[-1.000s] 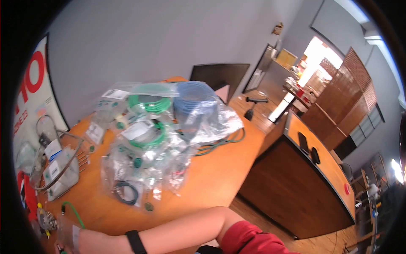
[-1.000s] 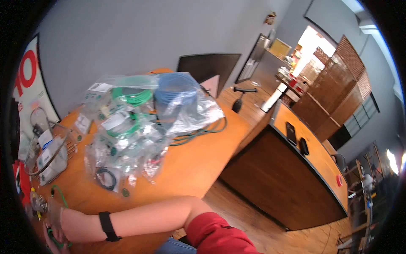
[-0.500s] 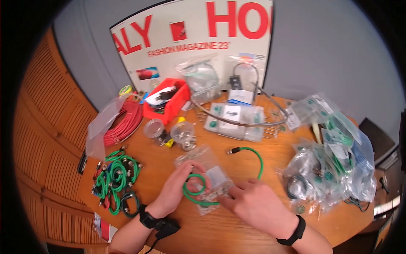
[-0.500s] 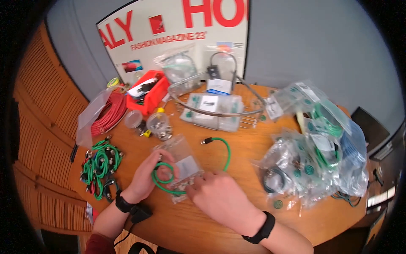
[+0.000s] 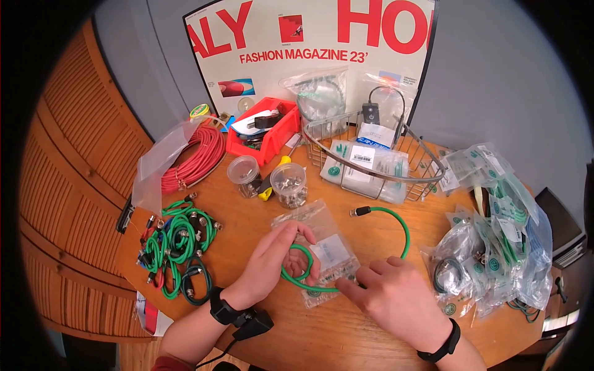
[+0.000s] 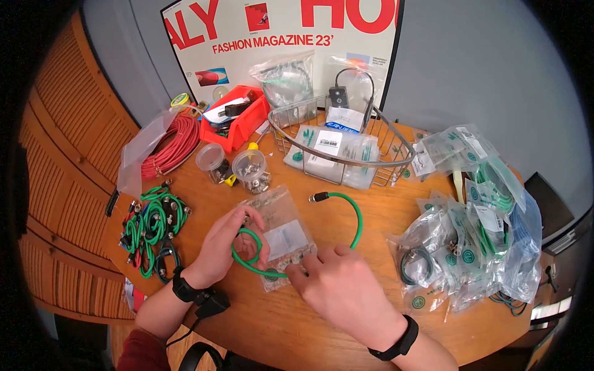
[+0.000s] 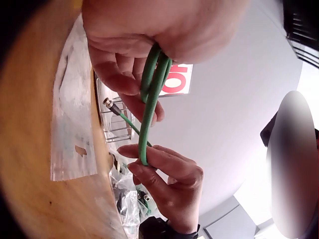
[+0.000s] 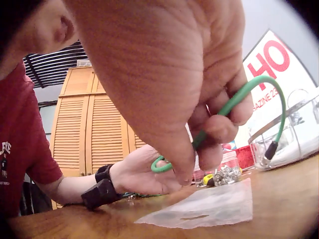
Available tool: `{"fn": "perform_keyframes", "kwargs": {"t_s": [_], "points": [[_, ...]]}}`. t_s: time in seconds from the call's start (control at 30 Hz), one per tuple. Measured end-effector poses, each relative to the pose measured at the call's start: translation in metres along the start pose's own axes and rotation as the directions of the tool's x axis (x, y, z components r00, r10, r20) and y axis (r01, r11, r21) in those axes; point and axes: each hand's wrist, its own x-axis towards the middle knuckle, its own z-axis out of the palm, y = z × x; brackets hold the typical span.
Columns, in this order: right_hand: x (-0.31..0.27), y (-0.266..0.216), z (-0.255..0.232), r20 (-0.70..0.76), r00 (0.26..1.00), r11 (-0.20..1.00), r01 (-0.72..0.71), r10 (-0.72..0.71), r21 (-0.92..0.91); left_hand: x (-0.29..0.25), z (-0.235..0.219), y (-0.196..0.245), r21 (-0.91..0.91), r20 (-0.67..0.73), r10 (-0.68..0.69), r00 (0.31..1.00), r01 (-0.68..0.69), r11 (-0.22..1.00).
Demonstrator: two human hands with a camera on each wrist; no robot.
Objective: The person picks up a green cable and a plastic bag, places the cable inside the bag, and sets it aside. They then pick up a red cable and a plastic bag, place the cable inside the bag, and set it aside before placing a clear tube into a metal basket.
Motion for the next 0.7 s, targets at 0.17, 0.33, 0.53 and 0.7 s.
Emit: {"fn": "perform_keyframes", "kwargs": {"t_s": [0.17, 0.33, 0.53, 0.7], "points": [[0.0, -0.008, 0.005, -0.013, 0.999, 0.999, 0.032, -0.031, 0.022, -0.002, 0.004, 0.002, -0.006, 0.001, -0.021, 1.0, 0.021, 1.0], [0.002, -0.006, -0.002, -0.02, 0.999, 0.934, 0.034, -0.029, 0.357, -0.004, -0.003, 0.005, -0.073, 0.067, -0.041, 0.997, 0.045, 0.996], [0.004, 0.003, 0.003, -0.066, 0.997, 0.865, 0.054, -0.024, 0.499, -0.004, -0.002, 0.007, -0.201, 0.054, -0.056, 0.997, 0.066, 0.977], [0.009, 0.017, 0.003, -0.235, 0.955, 0.866, -0.042, 0.181, 0.499, -0.006, -0.004, 0.006, -0.235, 0.124, -0.029, 0.992, 0.058, 0.97]]}}
